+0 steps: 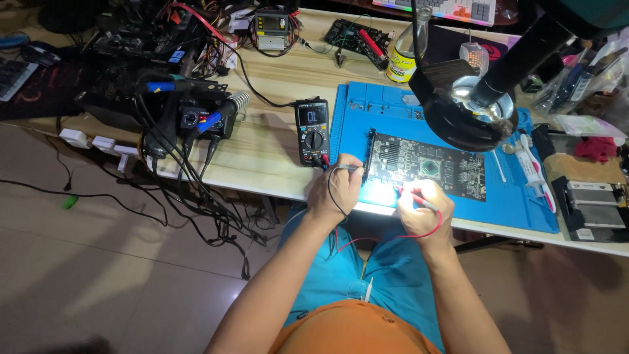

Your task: Testing electrical components on a graphics card using a digital multimeter and a digital microscope.

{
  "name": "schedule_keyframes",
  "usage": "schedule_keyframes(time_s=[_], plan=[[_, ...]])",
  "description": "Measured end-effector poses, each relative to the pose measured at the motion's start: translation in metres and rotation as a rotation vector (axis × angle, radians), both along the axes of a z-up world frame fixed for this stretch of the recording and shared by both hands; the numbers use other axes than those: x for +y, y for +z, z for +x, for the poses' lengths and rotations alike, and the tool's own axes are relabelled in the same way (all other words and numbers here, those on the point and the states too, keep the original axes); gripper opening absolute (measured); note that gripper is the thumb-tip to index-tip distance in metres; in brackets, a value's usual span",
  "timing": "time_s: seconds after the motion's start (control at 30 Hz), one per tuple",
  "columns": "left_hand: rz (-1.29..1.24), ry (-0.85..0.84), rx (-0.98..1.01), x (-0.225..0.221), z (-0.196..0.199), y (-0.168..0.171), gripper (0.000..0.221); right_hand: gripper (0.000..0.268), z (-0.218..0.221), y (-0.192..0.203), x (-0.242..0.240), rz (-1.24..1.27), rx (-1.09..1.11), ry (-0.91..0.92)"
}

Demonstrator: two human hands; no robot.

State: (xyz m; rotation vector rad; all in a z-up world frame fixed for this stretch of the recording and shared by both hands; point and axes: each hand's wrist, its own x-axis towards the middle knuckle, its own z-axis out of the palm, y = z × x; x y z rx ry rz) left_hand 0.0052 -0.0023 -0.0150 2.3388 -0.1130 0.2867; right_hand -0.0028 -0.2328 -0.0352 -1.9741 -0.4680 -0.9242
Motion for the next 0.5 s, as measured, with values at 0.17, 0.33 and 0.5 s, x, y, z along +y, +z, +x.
schedule_keyframes(time_s=[0.17,0.33,0.5], plan=[[-0.017,-0.004,-0.017,-0.001,-0.001,0.001,0.024,0.011,0.003,-0.007,-0.004,0.006,-0.025,0.013],[-0.008,0.002,-0.028,0.000,-0.002,0.002,0.025,0.011,0.003,-0.007,-0.003,0.006,-0.036,0.019],[0.098,0.070,0.011,-0.002,0.000,0.003,0.026,0.008,0.000,0.007,-0.002,-0.022,0.017,-0.005]])
